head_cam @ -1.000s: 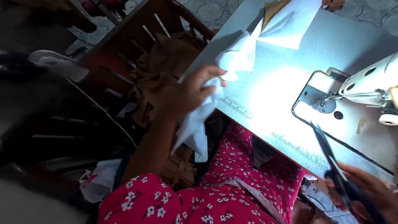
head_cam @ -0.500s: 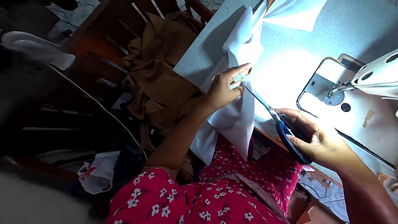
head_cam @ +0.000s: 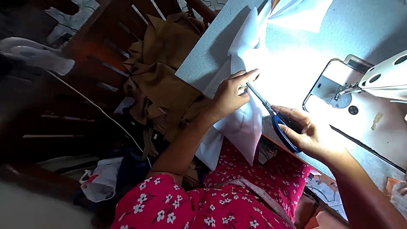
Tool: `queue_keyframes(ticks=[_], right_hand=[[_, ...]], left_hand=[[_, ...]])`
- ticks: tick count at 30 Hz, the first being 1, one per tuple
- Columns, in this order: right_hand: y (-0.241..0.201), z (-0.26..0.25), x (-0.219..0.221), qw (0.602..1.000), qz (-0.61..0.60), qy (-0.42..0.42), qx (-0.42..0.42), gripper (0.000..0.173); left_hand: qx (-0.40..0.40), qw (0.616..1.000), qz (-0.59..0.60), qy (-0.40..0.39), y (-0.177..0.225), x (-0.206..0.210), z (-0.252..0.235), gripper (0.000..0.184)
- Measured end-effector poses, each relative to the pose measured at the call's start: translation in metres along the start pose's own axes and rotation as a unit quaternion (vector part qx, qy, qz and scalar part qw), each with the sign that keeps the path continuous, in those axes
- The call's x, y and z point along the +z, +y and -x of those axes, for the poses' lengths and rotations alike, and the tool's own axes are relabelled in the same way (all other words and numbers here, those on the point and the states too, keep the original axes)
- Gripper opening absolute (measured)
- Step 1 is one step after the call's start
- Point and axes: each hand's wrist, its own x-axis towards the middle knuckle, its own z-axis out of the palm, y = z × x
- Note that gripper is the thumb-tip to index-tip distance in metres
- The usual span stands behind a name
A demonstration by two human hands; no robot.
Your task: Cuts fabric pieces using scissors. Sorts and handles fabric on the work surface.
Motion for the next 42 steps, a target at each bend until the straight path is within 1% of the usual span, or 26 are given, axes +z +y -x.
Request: queue_keyframes(ticks=[3,5,6,8,10,12,14,16,17,19,20,21,23,26,27,29,31,32,34,35,36,37,38,39,41,42], right_hand=[[0.007,0.005,0.005,0.999,-0.029,0.016,-0.007,0.046],[0.011,0.018,0.01,0.992,-0.126,0.007,0.013,0.045],[0.012,0.026,0.012,0.978,-0.208,-0.009,0.033,0.044],[0.016,0.042,0.019,0.914,-0.393,-0.055,0.077,0.052],[0.024,0.057,0.029,0.858,-0.5,-0.101,0.064,0.073],[0.029,0.074,0.039,0.834,-0.536,-0.129,0.038,0.086],[0.037,0.09,0.045,0.836,-0.526,-0.154,-0.009,0.1],[0.036,0.104,0.047,0.852,-0.498,-0.157,-0.049,0.111],[0.032,0.109,0.047,0.865,-0.477,-0.143,-0.058,0.11],[0.02,0.114,0.046,0.886,-0.451,-0.084,-0.065,0.093],[0.013,0.115,0.047,0.89,-0.448,-0.043,-0.072,0.079],[0.005,0.113,0.048,0.895,-0.438,0.002,-0.087,0.064],[-0.01,0.105,0.051,0.901,-0.406,0.092,-0.121,0.046],[-0.024,0.09,0.063,0.89,-0.377,0.209,-0.148,0.047],[-0.024,0.089,0.068,0.886,-0.36,0.247,-0.157,0.049],[-0.023,0.092,0.072,0.867,-0.34,0.318,-0.177,0.047],[-0.018,0.103,0.066,0.846,-0.327,0.381,-0.182,0.045],[-0.016,0.111,0.059,0.838,-0.322,0.405,-0.175,0.046],[-0.015,0.129,0.046,0.815,-0.33,0.452,-0.147,0.048],[-0.017,0.135,0.041,0.802,-0.332,0.478,-0.133,0.047],[-0.022,0.14,0.036,0.785,-0.333,0.509,-0.121,0.046],[-0.025,0.143,0.032,0.764,-0.328,0.543,-0.115,0.045],[-0.027,0.143,0.026,0.743,-0.314,0.58,-0.117,0.044],[-0.024,0.143,0.018,0.727,-0.283,0.614,-0.121,0.045],[-0.005,0.146,0.002,0.687,-0.229,0.68,-0.116,0.049],[0.009,0.151,-0.006,0.668,-0.212,0.707,-0.099,0.054]], left_hand=[[-0.007,1.0,0.01,0.005,-0.001,0.001,0.0,0.053],[-0.001,0.999,0.002,0.042,-0.005,-0.005,0.002,0.041],[0.02,0.996,-0.002,0.09,-0.011,-0.011,-0.001,0.03],[0.058,0.983,0.007,0.175,-0.02,-0.04,-0.01,0.015],[0.067,0.973,0.039,0.216,-0.01,-0.087,-0.01,0.013],[0.06,0.962,0.041,0.263,0.011,-0.143,0.004,0.017],[0.062,0.948,0.031,0.311,0.021,-0.207,0.015,0.019],[0.021,0.93,0.021,0.366,0.033,-0.243,0.021,0.021],[-0.007,0.917,0.003,0.399,0.038,-0.246,0.023,0.025],[-0.035,0.898,-0.064,0.433,0.037,-0.234,0.033,0.047],[-0.027,0.907,-0.087,0.411,0.034,-0.22,0.038,0.06],[-0.001,0.92,-0.085,0.382,0.031,-0.199,0.043,0.065],[0.076,0.945,-0.031,0.317,0.06,-0.126,0.044,0.052],[0.098,0.977,0.108,0.156,0.12,-0.008,0.059,0.021],[0.12,0.976,0.145,0.11,0.132,0.021,0.065,0.02],[0.174,0.955,0.233,0.055,0.148,0.059,0.069,0.022],[0.218,0.924,0.313,0.014,0.15,0.075,0.063,0.023],[0.231,0.916,0.329,-0.021,0.143,0.077,0.057,0.032],[0.228,0.898,0.334,-0.173,0.118,0.079,0.047,0.07],[0.186,0.879,0.344,-0.274,0.108,0.081,0.046,0.081],[0.111,0.858,0.341,-0.368,0.107,0.085,0.051,0.073],[0.053,0.824,0.32,-0.465,0.107,0.093,0.057,0.066],[0.028,0.792,0.309,-0.527,0.105,0.103,0.064,0.06],[0.024,0.78,0.305,-0.546,0.101,0.112,0.074,0.051],[0.021,0.796,0.319,-0.514,0.095,0.116,0.084,0.04],[0.007,0.808,0.33,-0.488,0.093,0.111,0.081,0.042]])
